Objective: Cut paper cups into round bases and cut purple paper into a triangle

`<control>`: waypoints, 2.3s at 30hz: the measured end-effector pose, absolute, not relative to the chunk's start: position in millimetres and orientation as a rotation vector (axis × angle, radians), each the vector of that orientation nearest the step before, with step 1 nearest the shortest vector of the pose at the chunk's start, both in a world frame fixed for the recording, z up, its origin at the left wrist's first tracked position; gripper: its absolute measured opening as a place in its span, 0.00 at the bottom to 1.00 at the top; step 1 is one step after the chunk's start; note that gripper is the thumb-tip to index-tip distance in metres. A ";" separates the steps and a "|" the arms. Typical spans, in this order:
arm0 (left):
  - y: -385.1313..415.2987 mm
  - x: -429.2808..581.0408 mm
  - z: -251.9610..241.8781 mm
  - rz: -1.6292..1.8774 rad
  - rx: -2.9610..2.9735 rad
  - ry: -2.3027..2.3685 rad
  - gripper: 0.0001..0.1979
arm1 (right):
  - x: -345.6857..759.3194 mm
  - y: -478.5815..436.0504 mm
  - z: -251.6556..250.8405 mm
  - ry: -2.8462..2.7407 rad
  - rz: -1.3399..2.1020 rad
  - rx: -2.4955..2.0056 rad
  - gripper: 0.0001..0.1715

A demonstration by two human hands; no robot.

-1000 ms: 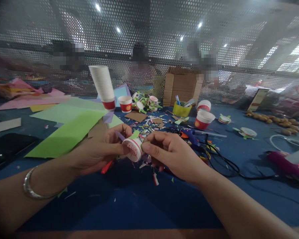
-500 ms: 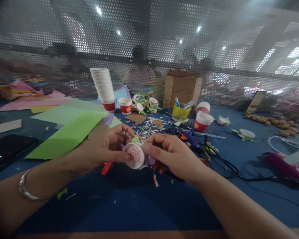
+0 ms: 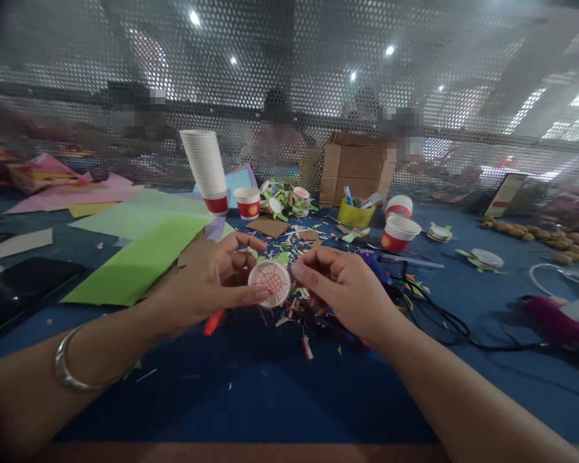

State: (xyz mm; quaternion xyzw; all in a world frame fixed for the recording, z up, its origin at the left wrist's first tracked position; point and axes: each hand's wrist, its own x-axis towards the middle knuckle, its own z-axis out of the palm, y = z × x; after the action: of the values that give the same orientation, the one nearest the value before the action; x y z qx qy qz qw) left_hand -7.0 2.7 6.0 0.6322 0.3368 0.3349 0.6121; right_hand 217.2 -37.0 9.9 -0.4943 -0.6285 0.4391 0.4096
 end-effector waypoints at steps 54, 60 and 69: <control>-2.3 1.4 19.9 0.785 0.785 0.827 0.14 | 208.5 -38.1 2.6 -1.609 1.340 -1.113 0.20; -0.8 2.6 14.9 0.778 0.849 0.758 0.14 | 209.5 -38.3 0.4 -1.527 1.417 -1.027 0.19; -2.0 4.9 15.0 0.800 0.858 0.714 0.17 | 209.6 -39.3 3.2 -1.451 1.446 -1.021 0.19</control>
State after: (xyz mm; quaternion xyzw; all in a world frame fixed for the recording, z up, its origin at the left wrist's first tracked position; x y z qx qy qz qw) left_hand 4.9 -2.0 15.0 0.3959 0.3297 0.3693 0.7734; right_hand 209.6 -39.3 3.2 -0.4063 -0.5771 0.5752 0.4135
